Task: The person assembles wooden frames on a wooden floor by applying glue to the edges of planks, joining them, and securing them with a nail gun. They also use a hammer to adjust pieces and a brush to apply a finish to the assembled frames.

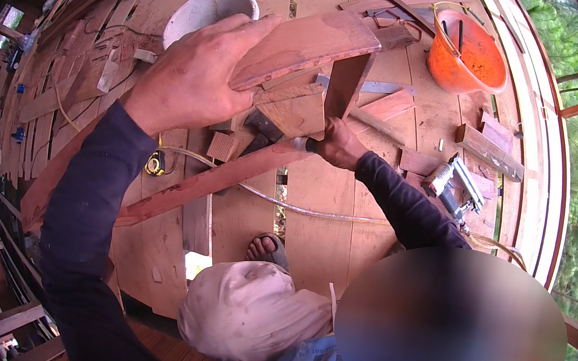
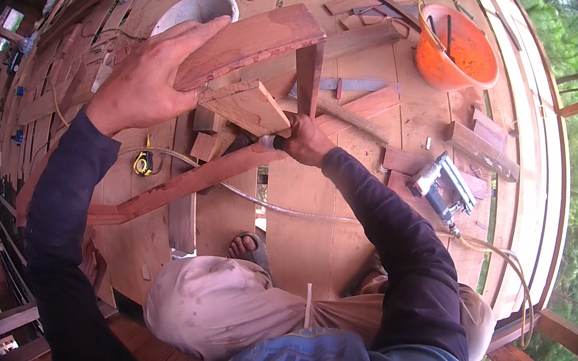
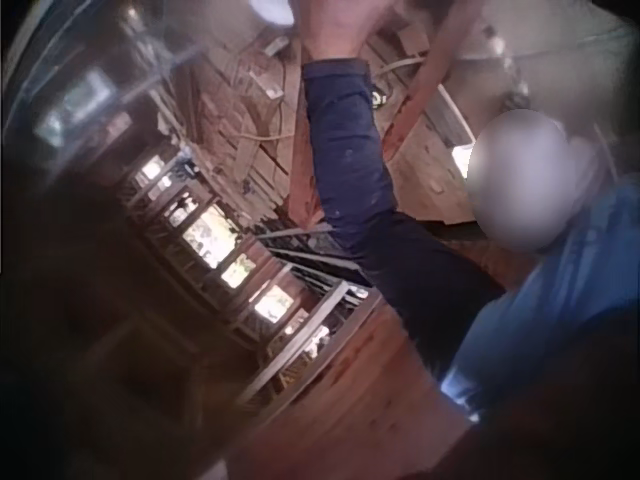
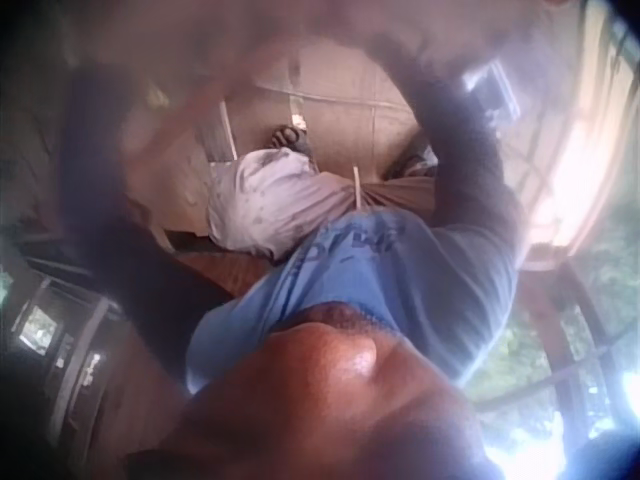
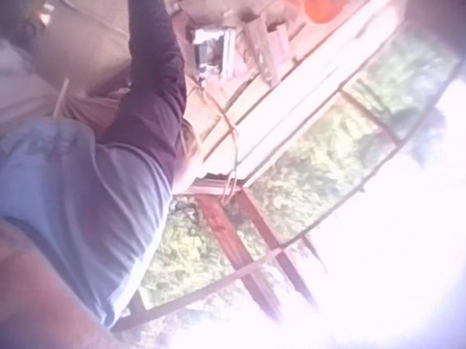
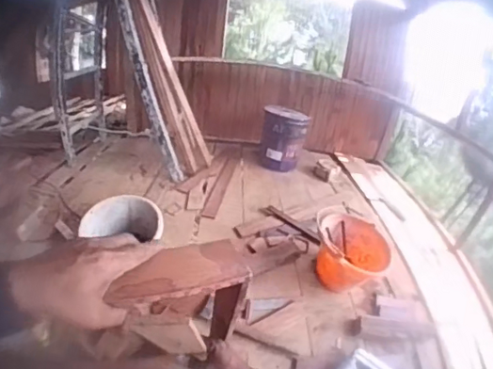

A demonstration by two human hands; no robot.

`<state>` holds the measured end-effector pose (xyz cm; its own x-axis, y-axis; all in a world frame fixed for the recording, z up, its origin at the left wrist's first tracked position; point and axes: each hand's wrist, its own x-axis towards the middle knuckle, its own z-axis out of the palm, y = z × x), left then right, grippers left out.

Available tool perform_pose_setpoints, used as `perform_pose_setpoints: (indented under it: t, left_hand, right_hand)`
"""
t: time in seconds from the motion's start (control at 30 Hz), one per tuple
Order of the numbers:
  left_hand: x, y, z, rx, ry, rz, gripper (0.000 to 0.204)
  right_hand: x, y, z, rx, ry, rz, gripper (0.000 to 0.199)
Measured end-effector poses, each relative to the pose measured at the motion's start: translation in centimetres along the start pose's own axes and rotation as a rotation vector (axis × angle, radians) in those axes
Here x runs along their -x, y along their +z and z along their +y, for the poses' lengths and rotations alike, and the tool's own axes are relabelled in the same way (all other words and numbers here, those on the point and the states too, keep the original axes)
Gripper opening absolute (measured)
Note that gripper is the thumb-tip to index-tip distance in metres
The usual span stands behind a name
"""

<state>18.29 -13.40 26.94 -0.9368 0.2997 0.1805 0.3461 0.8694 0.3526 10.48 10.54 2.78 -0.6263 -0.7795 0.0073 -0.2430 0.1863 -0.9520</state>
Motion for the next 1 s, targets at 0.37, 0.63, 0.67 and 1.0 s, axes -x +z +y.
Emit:
perform_pose_setpoints:
  t: [0.37,0.63,0.67,1.0]
  left_hand:
    - [-1.7,-0.1,-0.1,0.083,0.082,0.021,0.081]
    - [-2.6,0.7,-1.7,0.116,0.073,0.091,0.074]
    - [-2.7,0.7,-1.7,0.089,0.030,0.094,0.072]
    - [-3.1,0.8,0.6,0.135,-0.025,0.095,0.067]
  right_hand:
    - [0.8,2.4,-1.0,-0.252,-0.125,0.419,0.057]
    - [-1.2,-0.5,-10.8,-0.138,-0.444,0.614,0.033]
    - [-1.3,-1.4,-11.0,-0.096,-0.423,0.573,0.032]
    - [0.2,-0.4,-11.6,0.291,-0.446,0.768,0.061]
